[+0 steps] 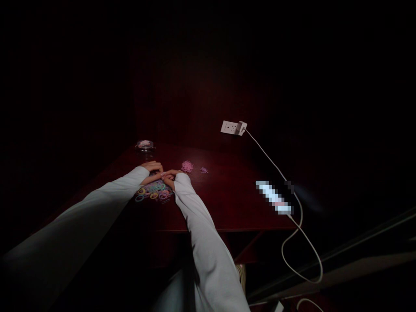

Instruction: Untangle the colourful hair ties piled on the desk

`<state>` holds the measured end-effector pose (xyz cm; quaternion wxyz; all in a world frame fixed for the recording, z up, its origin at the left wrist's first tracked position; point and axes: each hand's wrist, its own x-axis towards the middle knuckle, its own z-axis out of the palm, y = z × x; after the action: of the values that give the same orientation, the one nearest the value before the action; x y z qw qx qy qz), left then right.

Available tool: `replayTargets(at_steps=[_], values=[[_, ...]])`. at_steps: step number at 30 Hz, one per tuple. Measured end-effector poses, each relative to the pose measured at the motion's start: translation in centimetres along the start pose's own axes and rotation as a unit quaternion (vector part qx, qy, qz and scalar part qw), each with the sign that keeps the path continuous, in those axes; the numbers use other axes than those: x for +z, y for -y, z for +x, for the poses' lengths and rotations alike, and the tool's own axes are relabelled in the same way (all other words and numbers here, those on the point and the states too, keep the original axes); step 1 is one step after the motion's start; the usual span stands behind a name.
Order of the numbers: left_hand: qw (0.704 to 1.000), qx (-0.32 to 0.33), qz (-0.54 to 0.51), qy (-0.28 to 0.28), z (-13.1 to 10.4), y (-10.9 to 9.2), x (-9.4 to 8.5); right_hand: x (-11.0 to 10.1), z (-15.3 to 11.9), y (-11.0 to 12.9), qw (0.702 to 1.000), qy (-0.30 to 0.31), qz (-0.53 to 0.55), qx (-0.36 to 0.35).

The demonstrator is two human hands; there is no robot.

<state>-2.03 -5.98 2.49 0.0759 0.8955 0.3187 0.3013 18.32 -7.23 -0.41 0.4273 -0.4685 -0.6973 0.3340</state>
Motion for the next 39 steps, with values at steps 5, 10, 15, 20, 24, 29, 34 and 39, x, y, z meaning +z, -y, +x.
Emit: replayTargets(at_steps=[5,10,15,20,24,29,34,39], values=[[1.000,0.008,0.010,-0.004,0.0,0.2,-0.1,0.3,0.2,-0.5,0.999,-0.029,-0.008,-0.030],[0.999,0.019,0.024,-0.025,-0.1,0.4,-0.1,-0.3,-0.1,0.0,0.996,-0.070,-0.012,-0.058],[0.999,0.020,0.023,-0.027,-0.2,0.4,0.0,-4.9,-1.0,0.2,0.969,-0.212,-0.118,-0.053],[1.000,0.011,0.024,-0.011,-0.3,0.4,0.0,-9.5,-1.1,-1.6,0.930,-0.310,-0.192,0.053],[0.999,-0.004,0.037,0.000,-0.2,0.3,-0.1,-10.4,-1.0,-2.6,0.909,-0.332,-0.225,0.115],[0.999,-0.020,0.046,-0.006,-0.1,0.2,-0.4,-9.7,-0.6,-3.1,0.880,-0.378,-0.264,0.111],[0.997,-0.040,0.061,-0.016,0.1,0.1,-0.6,-7.4,-0.3,-1.4,0.910,-0.319,-0.266,-0.016],[0.993,-0.073,0.087,-0.020,-0.1,-0.4,-0.7,-2.4,-0.8,2.2,0.960,-0.089,-0.217,-0.153]])
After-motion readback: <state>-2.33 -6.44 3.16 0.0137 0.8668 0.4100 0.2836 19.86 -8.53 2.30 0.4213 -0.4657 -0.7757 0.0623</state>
